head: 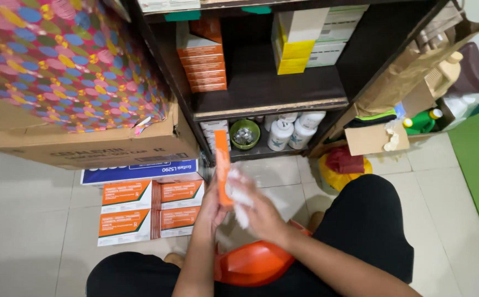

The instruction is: The person sits on a low stool and wipes the surface of several small orange and white boxes using a white cloth. They pick up each box from a stack on the floor, clean it, and place it onto a shelf in a nearby cabinet.

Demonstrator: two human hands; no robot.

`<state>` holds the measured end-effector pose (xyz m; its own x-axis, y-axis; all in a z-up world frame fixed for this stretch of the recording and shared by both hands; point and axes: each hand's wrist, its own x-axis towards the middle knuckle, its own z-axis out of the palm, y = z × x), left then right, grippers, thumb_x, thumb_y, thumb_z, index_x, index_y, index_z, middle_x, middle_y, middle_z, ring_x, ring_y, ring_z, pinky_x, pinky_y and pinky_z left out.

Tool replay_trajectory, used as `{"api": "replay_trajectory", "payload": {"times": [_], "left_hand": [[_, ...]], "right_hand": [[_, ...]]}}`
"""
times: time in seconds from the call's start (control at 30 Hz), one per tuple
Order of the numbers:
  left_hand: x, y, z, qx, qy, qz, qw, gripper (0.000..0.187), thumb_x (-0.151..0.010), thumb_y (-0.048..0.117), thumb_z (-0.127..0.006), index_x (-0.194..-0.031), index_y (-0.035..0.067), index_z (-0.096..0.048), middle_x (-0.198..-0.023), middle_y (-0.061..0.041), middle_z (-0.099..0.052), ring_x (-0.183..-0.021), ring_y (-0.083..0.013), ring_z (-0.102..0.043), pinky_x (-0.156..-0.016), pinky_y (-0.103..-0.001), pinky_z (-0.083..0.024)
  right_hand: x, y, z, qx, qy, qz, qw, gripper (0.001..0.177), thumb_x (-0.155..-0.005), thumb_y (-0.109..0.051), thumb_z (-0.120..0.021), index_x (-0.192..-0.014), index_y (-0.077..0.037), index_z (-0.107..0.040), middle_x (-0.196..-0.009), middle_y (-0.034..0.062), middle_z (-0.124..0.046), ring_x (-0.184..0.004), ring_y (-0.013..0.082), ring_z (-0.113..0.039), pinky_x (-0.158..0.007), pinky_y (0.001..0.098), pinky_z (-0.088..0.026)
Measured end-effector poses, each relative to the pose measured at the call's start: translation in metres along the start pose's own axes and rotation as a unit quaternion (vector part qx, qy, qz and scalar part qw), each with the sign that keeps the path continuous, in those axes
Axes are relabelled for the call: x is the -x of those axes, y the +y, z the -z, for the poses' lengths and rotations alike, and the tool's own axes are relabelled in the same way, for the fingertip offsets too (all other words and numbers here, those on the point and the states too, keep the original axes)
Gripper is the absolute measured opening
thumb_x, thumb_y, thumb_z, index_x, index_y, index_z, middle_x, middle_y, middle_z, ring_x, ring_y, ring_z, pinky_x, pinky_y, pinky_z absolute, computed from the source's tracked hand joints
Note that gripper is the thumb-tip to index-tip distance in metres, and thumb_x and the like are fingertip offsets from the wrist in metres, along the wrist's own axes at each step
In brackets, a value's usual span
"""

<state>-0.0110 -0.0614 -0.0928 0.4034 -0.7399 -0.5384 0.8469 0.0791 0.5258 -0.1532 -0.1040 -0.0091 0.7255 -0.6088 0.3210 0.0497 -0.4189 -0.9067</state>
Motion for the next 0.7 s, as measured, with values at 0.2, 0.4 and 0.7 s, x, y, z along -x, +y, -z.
{"api": "replay_trajectory", "payload": {"times": [0.2, 0.4, 0.7], "left_hand": [[-0.04, -0.037, 0.022, -0.055, -0.071, -0.029, 0.996, 0.061, -0.102, 0.025, -0.052, -0.16, 0.028, -0.034, -0.16, -0.01, -0.041, -0.144, -0.0327, -0.044, -0.117, -0.051, -0.039], [-0.04, -0.042, 0.053, -0.002, -0.155, 0.006, 0.988, 0.063, -0.101, 0.03, -0.053, -0.16, 0.028, -0.032, -0.159, -0.011, -0.041, -0.143, -0.0361, -0.043, -0.116, -0.054, -0.038], [-0.064, -0.056, 0.057, 0.09, -0.308, 0.069, 0.945, 0.068, -0.099, 0.039, -0.055, -0.161, 0.028, -0.027, -0.156, -0.013, -0.04, -0.142, -0.0422, -0.041, -0.115, -0.059, -0.036]], "right_hand": [[-0.068, -0.012, 0.035, 0.157, 0.042, 0.043, 0.986, 0.045, -0.099, -0.006, -0.06, -0.144, -0.009, -0.059, -0.153, 0.0172, -0.051, -0.146, 0.0378, -0.04, -0.125, 0.0458, -0.029], [-0.013, -0.042, 0.015, 0.072, -0.179, 0.152, 0.969, 0.045, -0.1, -0.015, -0.056, -0.145, -0.013, -0.057, -0.161, 0.0135, -0.043, -0.151, 0.039, -0.035, -0.122, 0.0528, -0.03], [-0.039, 0.051, -0.01, 0.083, 0.16, 0.117, 0.977, 0.065, -0.102, 0.006, -0.055, -0.16, 0.006, -0.025, -0.164, 0.0306, -0.025, -0.149, 0.0385, -0.024, -0.123, 0.0526, -0.02]]}}
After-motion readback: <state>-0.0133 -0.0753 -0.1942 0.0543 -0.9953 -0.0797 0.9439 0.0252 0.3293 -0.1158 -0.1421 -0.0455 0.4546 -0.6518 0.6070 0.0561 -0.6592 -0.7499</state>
